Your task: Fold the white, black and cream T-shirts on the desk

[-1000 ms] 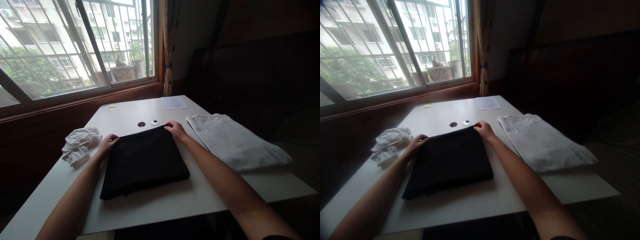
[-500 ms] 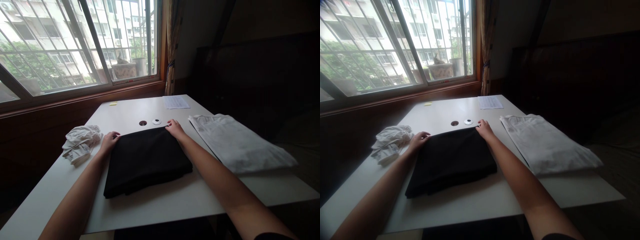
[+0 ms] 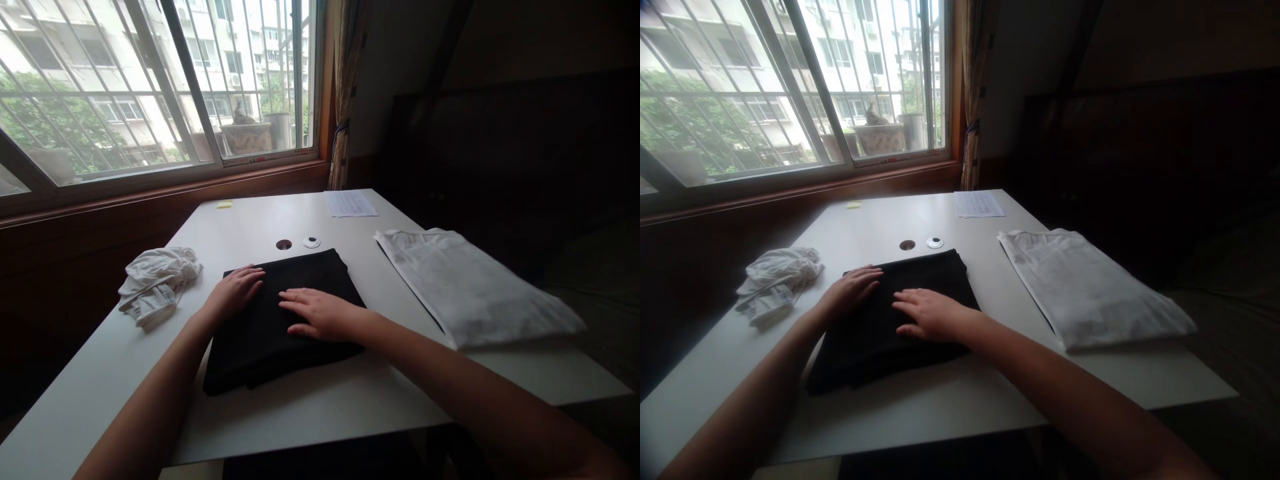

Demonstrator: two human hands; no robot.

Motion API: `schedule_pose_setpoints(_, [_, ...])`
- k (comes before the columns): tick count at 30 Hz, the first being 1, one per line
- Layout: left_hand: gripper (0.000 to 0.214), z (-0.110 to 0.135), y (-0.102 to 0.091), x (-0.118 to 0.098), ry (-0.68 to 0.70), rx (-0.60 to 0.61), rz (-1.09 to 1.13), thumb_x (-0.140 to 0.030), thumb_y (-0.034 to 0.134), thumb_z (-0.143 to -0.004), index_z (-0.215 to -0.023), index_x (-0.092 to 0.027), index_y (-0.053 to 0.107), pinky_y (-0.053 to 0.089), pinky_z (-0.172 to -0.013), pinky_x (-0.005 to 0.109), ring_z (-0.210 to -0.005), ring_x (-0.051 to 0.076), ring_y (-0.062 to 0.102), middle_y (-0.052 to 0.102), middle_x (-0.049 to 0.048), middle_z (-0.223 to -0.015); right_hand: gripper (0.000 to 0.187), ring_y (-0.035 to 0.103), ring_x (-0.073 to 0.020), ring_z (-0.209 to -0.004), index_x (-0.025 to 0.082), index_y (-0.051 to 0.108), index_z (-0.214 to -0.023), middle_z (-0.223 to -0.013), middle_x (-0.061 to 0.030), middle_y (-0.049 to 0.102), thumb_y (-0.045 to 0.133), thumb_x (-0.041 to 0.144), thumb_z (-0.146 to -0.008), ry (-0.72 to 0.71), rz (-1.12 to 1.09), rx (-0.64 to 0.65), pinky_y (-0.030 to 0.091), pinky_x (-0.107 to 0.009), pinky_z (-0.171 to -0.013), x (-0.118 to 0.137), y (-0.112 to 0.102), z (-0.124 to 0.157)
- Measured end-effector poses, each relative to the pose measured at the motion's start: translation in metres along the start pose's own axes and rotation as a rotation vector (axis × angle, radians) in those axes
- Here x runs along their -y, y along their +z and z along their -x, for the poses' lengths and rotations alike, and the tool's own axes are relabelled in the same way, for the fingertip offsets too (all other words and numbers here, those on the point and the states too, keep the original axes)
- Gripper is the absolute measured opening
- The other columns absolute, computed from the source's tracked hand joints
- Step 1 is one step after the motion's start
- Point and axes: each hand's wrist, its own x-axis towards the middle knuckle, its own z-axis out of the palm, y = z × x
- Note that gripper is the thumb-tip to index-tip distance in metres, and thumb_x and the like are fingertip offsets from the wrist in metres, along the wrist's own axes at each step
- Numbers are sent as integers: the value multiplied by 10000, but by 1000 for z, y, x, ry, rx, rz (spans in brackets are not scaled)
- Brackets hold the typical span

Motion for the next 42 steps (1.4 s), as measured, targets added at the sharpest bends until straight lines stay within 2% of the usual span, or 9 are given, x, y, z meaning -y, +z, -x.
schedule_pose_setpoints(5, [579, -2, 16, 1, -8, 147, -54, -523, 441, -1005, -1504, -234, 496, 252, -1249, 492, -1527, 284, 308, 422, 58, -1606, 587, 225, -269, -1549, 235, 403, -1567, -1646, -89, 341, 437, 515, -1053, -188, -35, 106, 128, -535, -1264, 34, 11, 21])
schedule_pose_setpoints(14, [571, -1, 11, 6, 5, 205, -55, -534, 424, -1021, -1545, -305, 427, 206, -1258, 517, -1549, 278, 245, 335, 16, -1646, 586, 245, -269, -1542, 291, 408, -1563, -1614, -56, 404, 558, 437, -1016, -285, -77, 87, 159, -560, -1257, 40, -3, 58])
schedule_pose_setpoints(18, [560, 0, 15, 6, 8, 171, -60, -513, 430, -1025, -1548, -312, 421, 191, -1263, 501, -1551, 269, 242, 340, 10, -1646, 553, 354, -239, -1501, 229, 446, -1544, -1542, -105, 506, 550, 380, -1022, -280, -148, 44, 243, -511, -1245, 45, -13, 50])
schedule_pose_setpoints(22, [567, 1, 18, 7, 12, 168, -79, -521, 409, -1026, -1557, -321, 403, 181, -1266, 480, -1553, 258, 235, 336, 0, -1649, 523, 341, -206, -1506, 152, 429, -1543, -1559, -139, 474, 464, 356, -1063, -283, -150, -14, 264, -456, -1247, 55, -11, 15])
schedule_pose_setpoints(26, [573, 2, 14, 8, 33, 144, -65, -539, 395, -1024, -1536, -287, 446, 203, -1261, 467, -1545, 252, 266, 373, 23, -1635, 608, 261, -218, -1538, 109, 408, -1544, -1618, -147, 375, 435, 479, -1062, -314, -83, 6, 211, -421, -1265, 70, 9, -22])
schedule_pose_setpoints(29, [548, 4, 7, 12, 62, 146, -37, -529, 372, -1033, -1508, -283, 488, 218, -1257, 467, -1526, 244, 313, 421, 31, -1611, 668, 255, -221, -1541, 109, 389, -1551, -1620, -138, 379, 450, 536, -1041, -360, -37, 35, 198, -433, -1268, 84, 26, -33])
schedule_pose_setpoints(35, [506, 2, 4, 34, -44, 137, -10, -520, 402, -1013, -1470, -342, 528, 159, -1252, 564, -1519, 281, 326, 469, 21, -1582, 561, 293, -241, -1528, 169, 555, -1439, -1615, -88, 401, 518, 532, -1013, -504, 100, 34, 210, -441, -1262, 103, 33, -17])
schedule_pose_setpoints(39, [542, 1, 3, 47, -181, 11, 118, -581, 455, -950, -1363, -283, 640, 310, -1209, 520, -1415, 320, 478, 589, 74, -1475, 382, 420, -162, -1454, 229, 652, -1311, -1494, -7, 572, 477, 446, -1050, -602, 71, 2, 236, -355, -1249, 104, 32, -2])
schedule_pose_setpoints(42, [557, 5, -2, 54, -242, -108, 208, -610, 507, -892, -1257, -238, 701, 396, -1162, 465, -1290, 316, 582, 668, 100, -1339, 341, 538, -104, -1321, 210, 666, -1291, -1401, 17, 649, 438, 331, -1069, -594, 32, -66, 375, -229, -1131, 99, 27, 8])
